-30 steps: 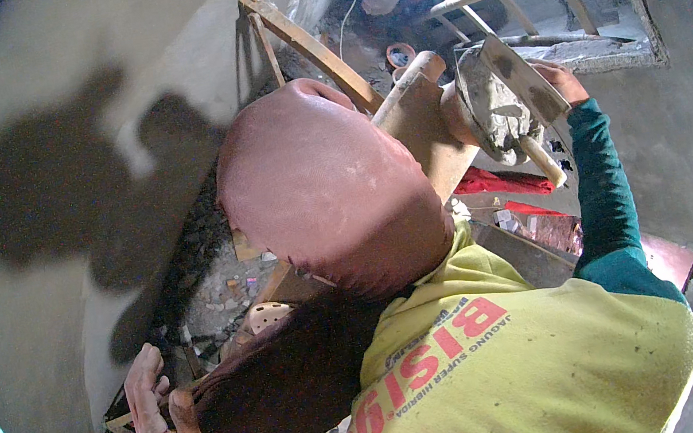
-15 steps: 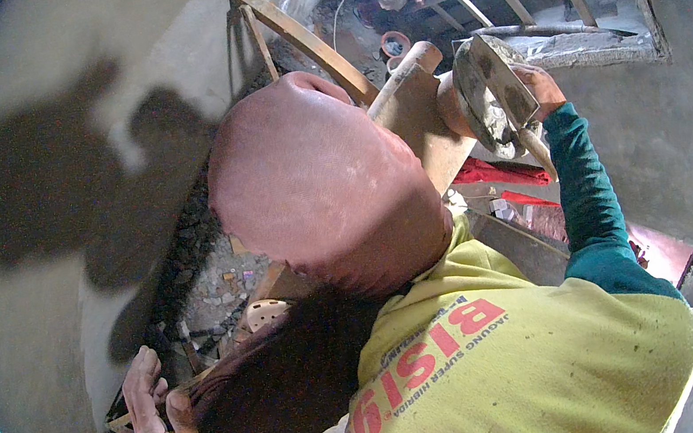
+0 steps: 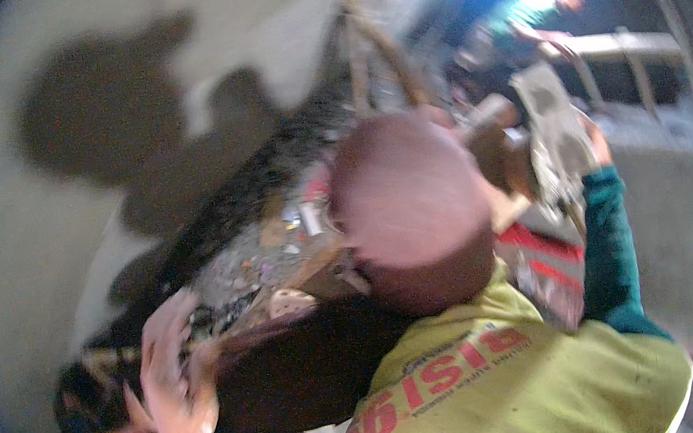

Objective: The person uses a trowel to apply and smooth plaster on a ceiling. They repeatedly scoop plaster from a bucket and spread it evenly across the surface.

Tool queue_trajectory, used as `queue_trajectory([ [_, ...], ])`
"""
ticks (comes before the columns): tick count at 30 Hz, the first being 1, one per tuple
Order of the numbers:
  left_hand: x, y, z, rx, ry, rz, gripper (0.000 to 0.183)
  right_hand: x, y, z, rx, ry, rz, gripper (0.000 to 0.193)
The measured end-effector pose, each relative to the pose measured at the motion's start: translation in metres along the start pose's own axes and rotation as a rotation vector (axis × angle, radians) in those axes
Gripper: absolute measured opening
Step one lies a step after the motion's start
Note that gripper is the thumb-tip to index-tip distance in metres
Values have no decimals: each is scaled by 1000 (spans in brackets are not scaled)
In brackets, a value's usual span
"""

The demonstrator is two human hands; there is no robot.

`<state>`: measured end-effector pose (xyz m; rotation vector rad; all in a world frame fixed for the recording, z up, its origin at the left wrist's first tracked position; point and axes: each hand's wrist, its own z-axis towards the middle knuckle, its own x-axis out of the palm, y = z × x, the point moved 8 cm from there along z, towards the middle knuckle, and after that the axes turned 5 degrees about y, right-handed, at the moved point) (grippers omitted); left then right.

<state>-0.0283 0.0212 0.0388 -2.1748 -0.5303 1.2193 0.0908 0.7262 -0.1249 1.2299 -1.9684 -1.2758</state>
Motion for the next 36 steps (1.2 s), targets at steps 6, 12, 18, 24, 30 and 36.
queue_trajectory([
  [6,2,9,-18,137,-74,-1,47,246,8,99,47,736,585,62],
  [12,1,2,-52,188,-137,-11,44,524,99,29,-715,748,-394,47],
  [18,-4,13,-67,144,-153,-24,45,642,170,-64,-1667,463,-689,40],
  [24,-10,31,-81,152,-216,-18,49,691,200,-76,-2009,125,-1070,51],
  [30,-8,34,-87,198,-225,-43,52,707,219,-80,-2120,57,-1079,44],
  [36,-9,37,-89,186,-214,-35,52,723,209,-84,-2147,87,-1193,39],
])
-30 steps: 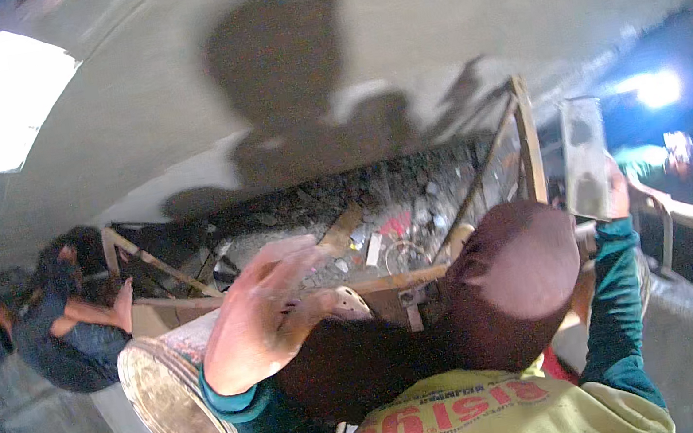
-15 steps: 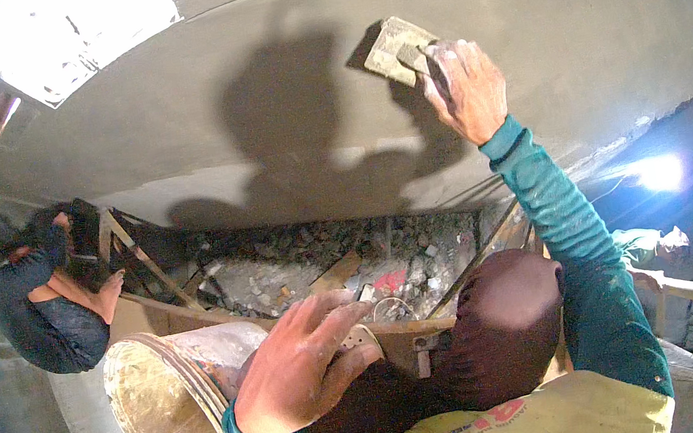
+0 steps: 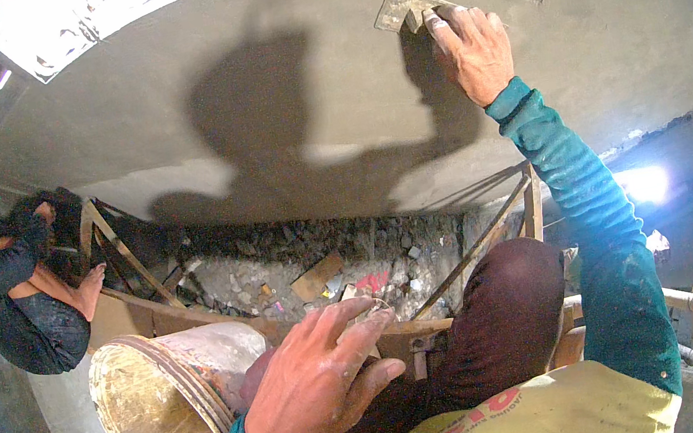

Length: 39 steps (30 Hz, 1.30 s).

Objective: The person uses a trowel to apply and smooth plaster on a ceiling. They repeatedly scoop plaster from a bucket and spread it evenly across the surface.

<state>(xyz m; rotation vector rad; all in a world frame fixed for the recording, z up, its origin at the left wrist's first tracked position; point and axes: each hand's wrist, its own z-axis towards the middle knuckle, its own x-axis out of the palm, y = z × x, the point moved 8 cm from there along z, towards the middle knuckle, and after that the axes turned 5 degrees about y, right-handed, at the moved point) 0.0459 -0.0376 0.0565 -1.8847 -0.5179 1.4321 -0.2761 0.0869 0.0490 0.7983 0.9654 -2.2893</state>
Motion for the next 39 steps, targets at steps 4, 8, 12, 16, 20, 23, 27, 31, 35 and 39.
queue_trajectory([
  [4,-1,-2,-2,19,-17,-1,52,33,9,-42,-64,181,-57,31],
  [8,-2,-3,-8,22,-38,4,52,27,12,-55,-16,349,46,35],
  [12,0,-4,-6,13,-16,-6,52,-29,13,-6,-31,42,27,60],
  [16,-2,-7,-5,20,-30,2,51,-37,8,26,-14,-58,9,57],
  [20,-3,-5,-8,8,-33,2,51,-39,12,33,2,-36,-34,58],
  [23,-2,-4,-8,6,-31,-1,50,-36,13,35,-2,-47,-60,62],
  [27,-1,-5,-6,6,-25,0,50,-24,23,42,-22,-19,-69,59],
  [31,-1,-5,-6,16,-25,-2,50,-14,46,34,-144,24,-64,39],
  [35,-2,-7,-8,15,-43,-7,49,24,67,2,-229,200,16,35],
  [39,0,-8,-10,12,-38,-1,50,-13,50,14,-135,17,-14,40],
])
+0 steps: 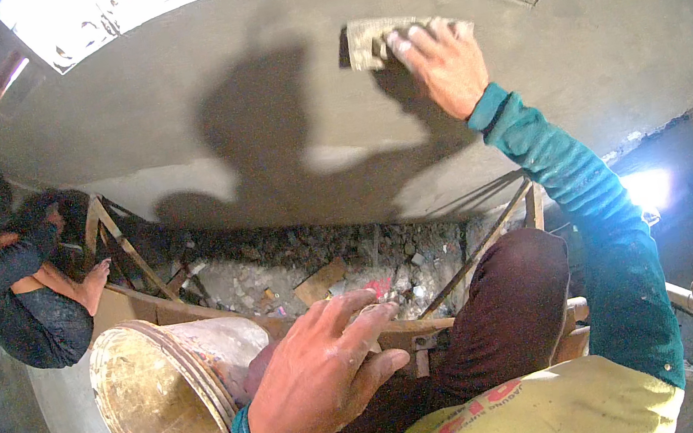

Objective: The person uses a trowel to apply and smooth plaster on a ceiling. They repeatedly scoop plaster from a bucket and spread it evenly across the surface.

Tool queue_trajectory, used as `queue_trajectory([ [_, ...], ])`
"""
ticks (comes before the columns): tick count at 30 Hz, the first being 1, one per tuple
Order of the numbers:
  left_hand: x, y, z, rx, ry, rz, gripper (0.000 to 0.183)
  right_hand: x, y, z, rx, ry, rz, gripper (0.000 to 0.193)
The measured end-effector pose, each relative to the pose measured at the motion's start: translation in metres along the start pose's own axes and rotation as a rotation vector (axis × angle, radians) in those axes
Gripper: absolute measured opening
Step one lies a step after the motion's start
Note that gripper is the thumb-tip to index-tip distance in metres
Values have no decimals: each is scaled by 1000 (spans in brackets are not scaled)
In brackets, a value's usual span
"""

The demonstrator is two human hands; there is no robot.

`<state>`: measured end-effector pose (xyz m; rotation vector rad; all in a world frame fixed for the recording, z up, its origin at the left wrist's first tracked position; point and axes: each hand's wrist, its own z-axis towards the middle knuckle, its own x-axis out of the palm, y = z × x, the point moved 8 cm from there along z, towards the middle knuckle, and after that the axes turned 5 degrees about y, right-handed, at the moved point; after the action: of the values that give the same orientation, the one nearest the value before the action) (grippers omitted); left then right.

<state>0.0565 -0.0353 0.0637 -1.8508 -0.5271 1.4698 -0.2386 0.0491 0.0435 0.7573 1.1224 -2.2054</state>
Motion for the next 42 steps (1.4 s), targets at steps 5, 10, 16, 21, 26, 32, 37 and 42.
queue_trajectory([
  [5,1,-2,0,15,6,13,50,-18,-26,25,97,-71,-64,60],
  [10,0,-1,0,21,-15,3,50,-10,-21,33,36,-97,-70,61],
  [16,0,4,0,-10,-6,5,51,35,23,15,-57,127,48,44],
  [21,-3,0,-6,1,-17,-8,51,2,-1,8,112,66,13,45],
  [26,-2,0,-4,16,-19,-4,51,-19,-41,13,229,-135,-64,56],
  [32,-2,0,0,12,-2,-8,51,-4,-20,28,144,-57,-50,61],
  [37,-4,2,-1,-3,3,7,53,33,31,21,-15,126,99,50],
  [42,-2,3,-4,-21,5,8,52,1,-11,-10,135,121,-6,41],
])
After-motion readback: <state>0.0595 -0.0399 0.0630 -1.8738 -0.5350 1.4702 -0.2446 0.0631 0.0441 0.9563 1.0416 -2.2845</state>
